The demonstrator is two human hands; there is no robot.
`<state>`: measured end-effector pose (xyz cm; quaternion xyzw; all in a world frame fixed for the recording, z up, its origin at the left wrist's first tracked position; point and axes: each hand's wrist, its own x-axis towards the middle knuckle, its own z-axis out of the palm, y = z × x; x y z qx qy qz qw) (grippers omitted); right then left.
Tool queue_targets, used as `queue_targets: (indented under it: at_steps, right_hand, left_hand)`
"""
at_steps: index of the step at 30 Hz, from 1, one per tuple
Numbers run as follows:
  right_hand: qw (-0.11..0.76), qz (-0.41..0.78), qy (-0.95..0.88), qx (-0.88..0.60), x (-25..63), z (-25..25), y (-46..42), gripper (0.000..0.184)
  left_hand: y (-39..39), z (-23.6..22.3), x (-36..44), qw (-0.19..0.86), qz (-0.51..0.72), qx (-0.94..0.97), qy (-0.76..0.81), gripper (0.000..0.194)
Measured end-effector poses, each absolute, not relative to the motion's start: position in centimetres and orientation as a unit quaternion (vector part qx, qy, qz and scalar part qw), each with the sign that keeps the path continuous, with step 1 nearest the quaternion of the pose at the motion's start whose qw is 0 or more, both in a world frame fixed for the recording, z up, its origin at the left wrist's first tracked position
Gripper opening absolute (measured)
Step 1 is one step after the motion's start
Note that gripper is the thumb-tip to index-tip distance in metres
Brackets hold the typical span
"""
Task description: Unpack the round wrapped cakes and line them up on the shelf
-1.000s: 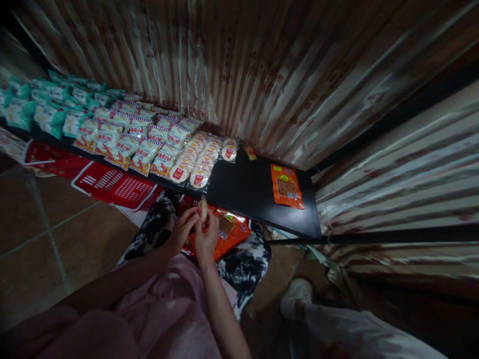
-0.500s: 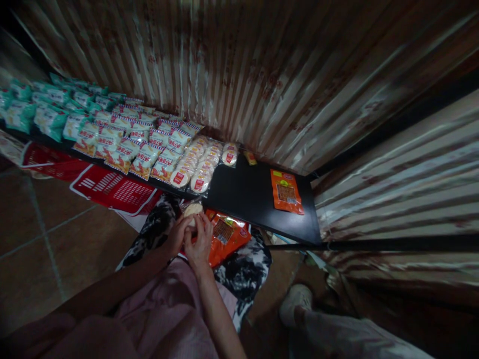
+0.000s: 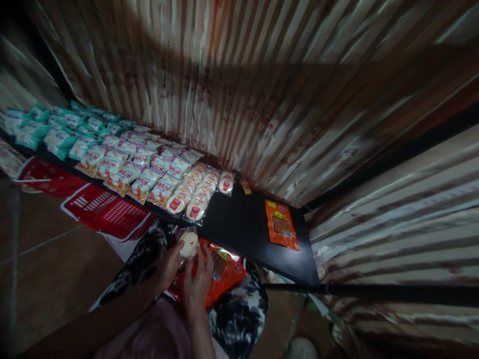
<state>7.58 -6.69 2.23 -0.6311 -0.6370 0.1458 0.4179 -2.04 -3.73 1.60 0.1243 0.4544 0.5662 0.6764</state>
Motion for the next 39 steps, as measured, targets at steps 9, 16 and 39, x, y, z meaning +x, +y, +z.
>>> queue_targets:
  at_steps: [9, 16, 39]
  right_hand:
    - [0.416, 0.121, -0.662, -0.612, 8.8, 2.7, -6.0, 0.039]
    - [0.433, 0.183, -0.631, -0.617, 9.1, 2.5, -5.8, 0.045]
    - [0.433, 0.236, -0.517, -0.700, 14.8, 3.4, 0.5, 0.056]
  left_hand:
    - [-3.9, 3.3, -1.5, 0.648, 0.523, 0.232, 0.502, 0.056]
    - [-3.7, 5.1, -0.9, 0.640, 0.519, 0.302, 0.478, 0.052]
    - [1.7, 5.0, 2.3, 0.485, 0.460, 0.473, 0.574, 0.025]
